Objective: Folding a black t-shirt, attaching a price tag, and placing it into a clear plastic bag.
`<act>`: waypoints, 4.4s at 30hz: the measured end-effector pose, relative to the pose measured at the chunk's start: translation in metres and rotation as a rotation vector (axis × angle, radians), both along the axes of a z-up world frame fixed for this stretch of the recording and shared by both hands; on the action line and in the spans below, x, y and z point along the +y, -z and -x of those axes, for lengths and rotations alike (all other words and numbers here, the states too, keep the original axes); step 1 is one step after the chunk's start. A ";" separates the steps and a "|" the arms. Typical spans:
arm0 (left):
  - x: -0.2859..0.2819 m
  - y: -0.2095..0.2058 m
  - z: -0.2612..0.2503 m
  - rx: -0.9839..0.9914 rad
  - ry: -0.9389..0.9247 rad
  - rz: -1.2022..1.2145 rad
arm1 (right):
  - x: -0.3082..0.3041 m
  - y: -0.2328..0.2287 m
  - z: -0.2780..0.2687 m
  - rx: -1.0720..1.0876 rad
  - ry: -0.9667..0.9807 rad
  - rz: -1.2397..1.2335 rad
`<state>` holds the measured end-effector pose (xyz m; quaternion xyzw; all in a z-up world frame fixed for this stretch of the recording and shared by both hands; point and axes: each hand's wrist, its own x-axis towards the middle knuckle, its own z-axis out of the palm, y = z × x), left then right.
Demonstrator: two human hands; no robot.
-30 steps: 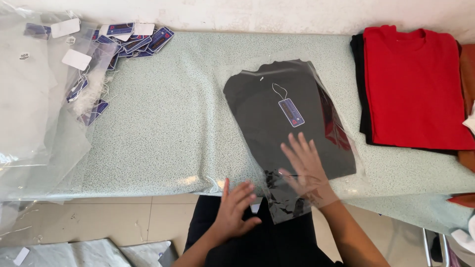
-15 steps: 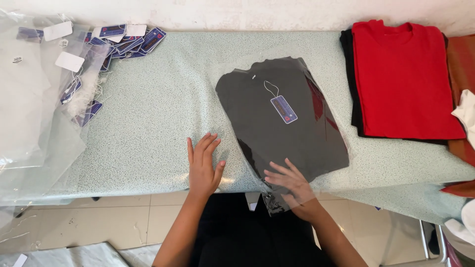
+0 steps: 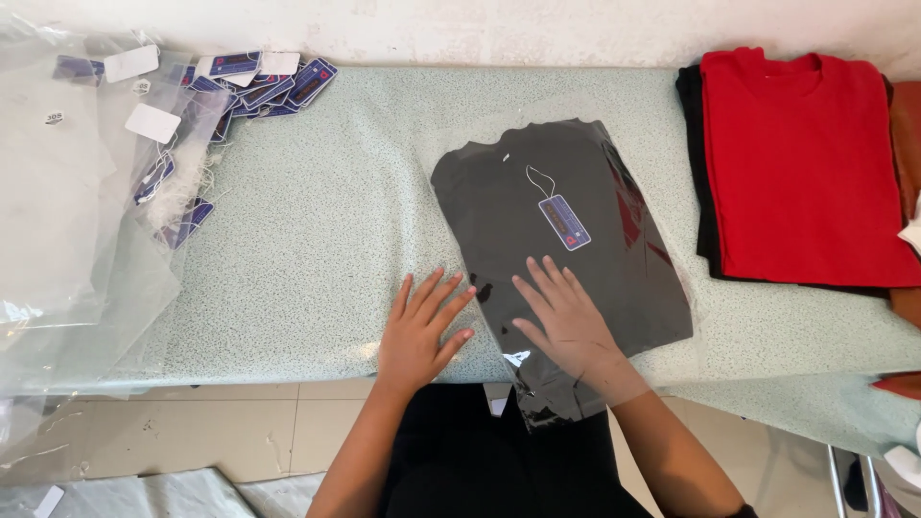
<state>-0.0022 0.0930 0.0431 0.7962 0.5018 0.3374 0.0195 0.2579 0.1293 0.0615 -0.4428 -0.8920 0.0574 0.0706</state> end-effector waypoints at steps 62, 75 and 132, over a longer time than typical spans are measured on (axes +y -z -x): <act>0.002 -0.004 0.000 0.024 0.016 0.083 | -0.043 0.024 -0.077 0.159 0.463 -0.129; -0.001 -0.003 -0.002 0.008 -0.025 0.054 | -0.077 0.045 -0.119 0.261 0.542 -0.303; -0.092 0.028 0.004 -0.088 -0.231 -0.113 | -0.119 0.053 -0.127 0.429 0.257 -0.495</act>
